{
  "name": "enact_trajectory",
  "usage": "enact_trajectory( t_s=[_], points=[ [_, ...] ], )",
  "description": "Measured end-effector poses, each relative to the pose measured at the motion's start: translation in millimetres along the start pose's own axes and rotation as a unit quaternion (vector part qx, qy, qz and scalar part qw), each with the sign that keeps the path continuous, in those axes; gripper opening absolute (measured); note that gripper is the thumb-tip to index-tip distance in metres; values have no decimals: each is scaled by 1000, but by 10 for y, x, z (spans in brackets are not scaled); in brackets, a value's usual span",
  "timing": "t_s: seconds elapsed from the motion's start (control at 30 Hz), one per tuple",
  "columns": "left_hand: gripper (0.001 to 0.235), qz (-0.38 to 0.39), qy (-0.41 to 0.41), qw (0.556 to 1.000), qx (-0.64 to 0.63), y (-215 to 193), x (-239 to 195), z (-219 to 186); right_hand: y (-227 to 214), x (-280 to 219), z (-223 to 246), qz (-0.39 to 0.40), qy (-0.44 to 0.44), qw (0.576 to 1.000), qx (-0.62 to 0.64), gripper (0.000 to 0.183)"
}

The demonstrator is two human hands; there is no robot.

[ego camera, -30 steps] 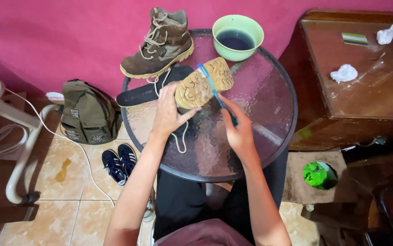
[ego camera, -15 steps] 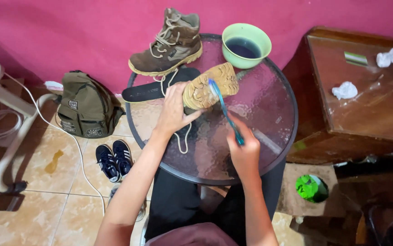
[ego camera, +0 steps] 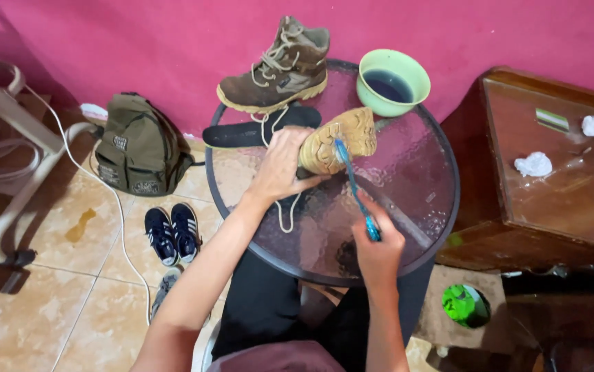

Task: The person scrubs the sole and sides of a brown hiking boot using a blue toothbrush. The boot is held over a glass table while the person rotates it to clean different areas.

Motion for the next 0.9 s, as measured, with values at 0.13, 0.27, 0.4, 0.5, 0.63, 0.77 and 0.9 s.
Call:
enact_trajectory(
  t_s=[0.13,0.27,0.4,0.5,0.63,0.77,0.9],
  points=[
    [87,2,11,1000,21,-11,58,37,138,425,685,-18,-85,996,-33,38],
    [85,8,1,1000,23,18,-11,-8,99,350,594,-9,-109,994,-21,36],
    [86,2,33,999,20,45,-1,-56,1,186,337,-2,-110,992,-61,37],
    [85,6,26,1000,15,1,17,-55,105,459,623,-2,-130,988,-81,33],
    [85,4,22,1000,14,17,-8,-3,122,370,598,-8,-117,991,-70,33],
    [89,6,23,999,28,50,-10,21,8,95,491,1,-30,999,-28,35],
    [86,9,59,998,21,66,-41,-64,97,248,639,-23,-61,998,-7,30]
  ],
)
Point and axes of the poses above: each hand's wrist, its own x-axis towards the middle knuckle, its own y-axis out of the palm, z = x × y, the point moved 5 cm from there along x, towards the middle knuckle, and after that the axes turned 1 degree about -y, right-handed, at the moved point
